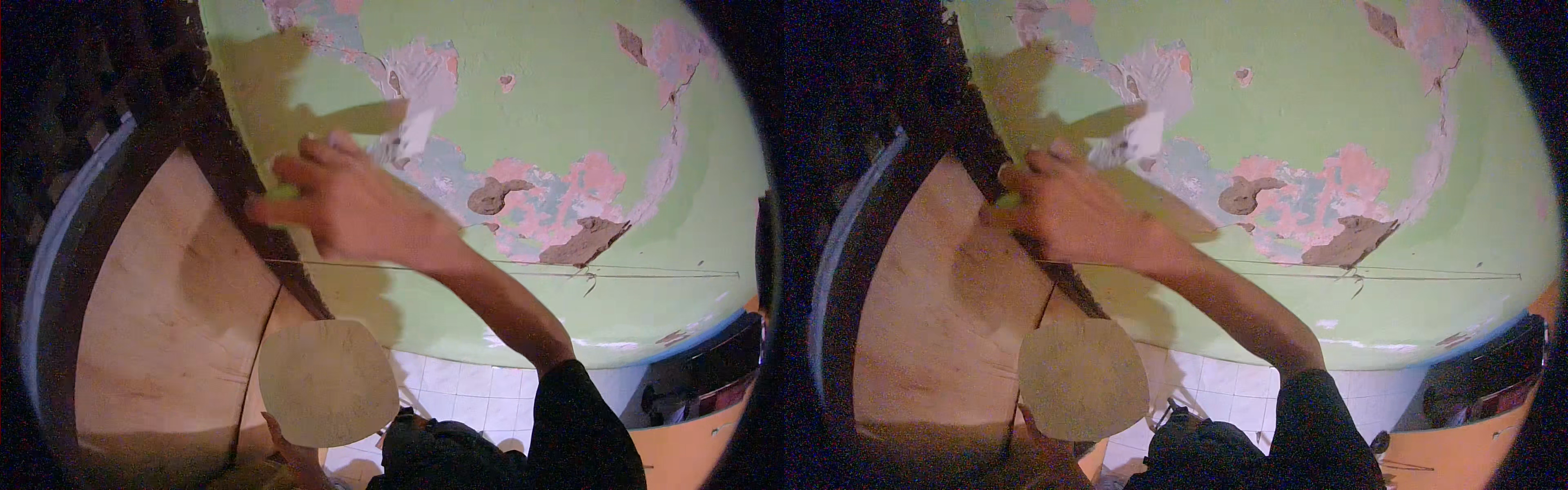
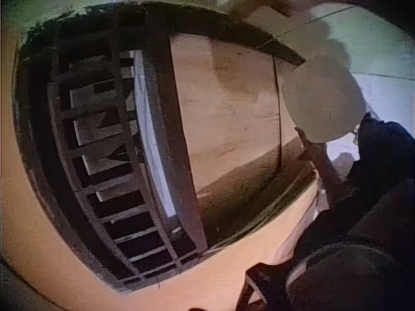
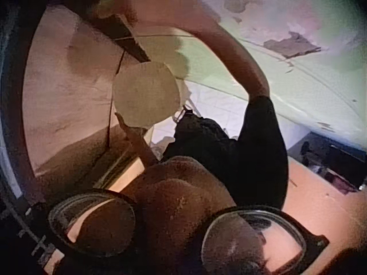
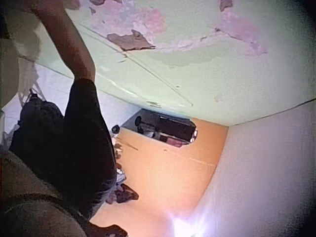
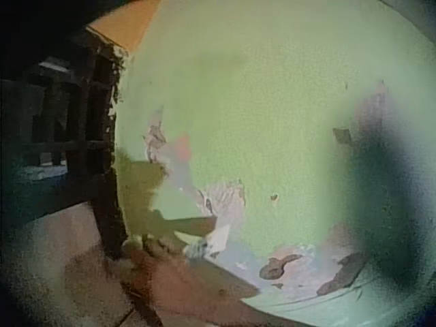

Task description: The person applies plaster to a damaged wall using a putty knife and a plate. They then pour powder from a plastic bag onto the plate placed on a wooden stool.

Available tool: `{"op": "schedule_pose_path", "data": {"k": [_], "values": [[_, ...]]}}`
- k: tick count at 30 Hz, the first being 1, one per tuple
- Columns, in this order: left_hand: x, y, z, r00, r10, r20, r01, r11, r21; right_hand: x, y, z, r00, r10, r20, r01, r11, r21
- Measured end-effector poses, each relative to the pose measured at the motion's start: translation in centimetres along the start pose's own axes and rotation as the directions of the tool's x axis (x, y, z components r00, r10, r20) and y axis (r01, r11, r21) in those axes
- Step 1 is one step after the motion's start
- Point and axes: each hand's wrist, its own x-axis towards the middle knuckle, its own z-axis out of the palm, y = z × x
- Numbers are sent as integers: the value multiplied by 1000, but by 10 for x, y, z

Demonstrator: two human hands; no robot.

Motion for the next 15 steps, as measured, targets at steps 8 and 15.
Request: {"op": "schedule_pose_path", "data": {"k": [8, 15], "values": [[33, -51, -189, 904, 224, 364, -22, 875, -483, 26, 8, 13, 998, -27, -51, 24, 998, -55], [-21, -10, -7, 830, 467, 304, -543, 799, 257, 18, 37, 18, 989, 60, -132, -71, 994, -78]]}}
